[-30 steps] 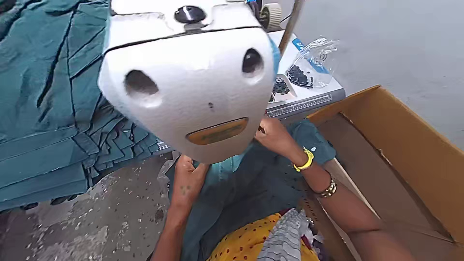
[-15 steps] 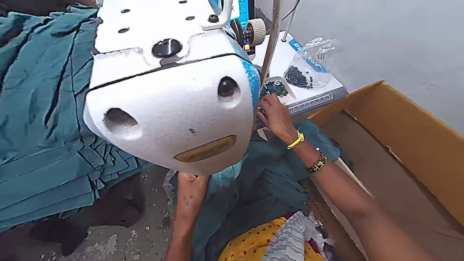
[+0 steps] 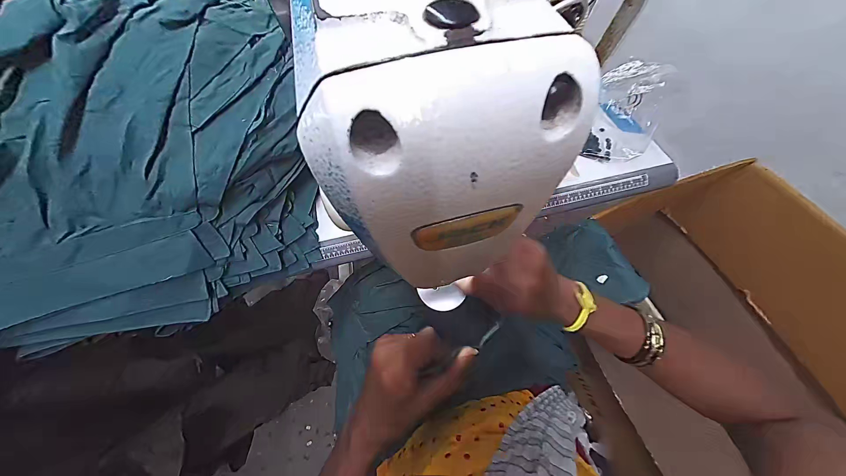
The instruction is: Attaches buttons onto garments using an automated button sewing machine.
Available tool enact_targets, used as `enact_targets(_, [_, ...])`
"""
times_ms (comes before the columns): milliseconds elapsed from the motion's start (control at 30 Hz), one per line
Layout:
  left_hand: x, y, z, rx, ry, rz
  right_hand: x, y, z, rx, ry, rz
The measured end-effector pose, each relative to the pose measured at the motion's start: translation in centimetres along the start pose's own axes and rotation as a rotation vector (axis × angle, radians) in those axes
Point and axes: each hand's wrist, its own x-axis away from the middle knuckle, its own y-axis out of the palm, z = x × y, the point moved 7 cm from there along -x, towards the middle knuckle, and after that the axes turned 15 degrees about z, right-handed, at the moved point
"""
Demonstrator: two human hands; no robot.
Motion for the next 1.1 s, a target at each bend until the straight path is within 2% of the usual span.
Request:
enact_targets(33, [0.4,0.2,0.4,0.051,0.029,-0.027,-0.1,0.7,-1.1,-0.03,-0.09,-0.027])
enact_targets(67, [0.6,0.3,0.2,0.065,0.032,-0.034,-0.4,1.2,-1.3,-0.051,-0.094,-0.041])
enact_targets(133, [0.6,-0.1,-0.7,0.076,-0.004,-0.009,-0.9,1.8,-0.6,-0.09,-0.01,-0.057])
enact_targets(200, [0.7,-1.6,-1.1,0.091,-0.107,0.044,0.1,2.0,0.1,-0.301,0.257,-0.113])
enact_targets(267, [0.3,-4.4,-2.3,0.065,-0.259,0.145,1.6,2.1,-0.3,-0.638,0.543,-0.277])
enact_targets(300, [0.0,-6.4,-3.4,0.043,-0.339,0.208,2.2,1.8,-0.6,-0.694,0.625,-0.33])
enact_targets(400, [-0.3,-11.1,-8.0,-0.06,-0.5,0.284,3.5,1.7,1.8,-0.477,0.819,-0.351])
enact_targets(533, [1.2,-11.9,-11.3,-0.165,-0.59,0.276,3.9,4.0,3.3,-0.36,1.071,-0.41])
enact_targets(667, [2.9,-11.7,-12.2,-0.143,-0.643,0.316,3.4,4.7,3.3,-0.342,1.111,-0.462])
enact_targets(800, [2.3,-10.2,-12.0,-0.096,-0.638,0.343,3.8,3.2,4.8,-0.53,1.097,-0.404])
enact_targets(967, [-0.7,-8.1,-9.0,-0.171,-0.507,0.267,6.4,0.6,7.8,-0.422,1.146,-0.304])
enact_targets(1100, [-1.4,-7.6,-9.6,-0.197,-0.48,0.235,6.5,0.2,7.8,-0.291,1.035,-0.307])
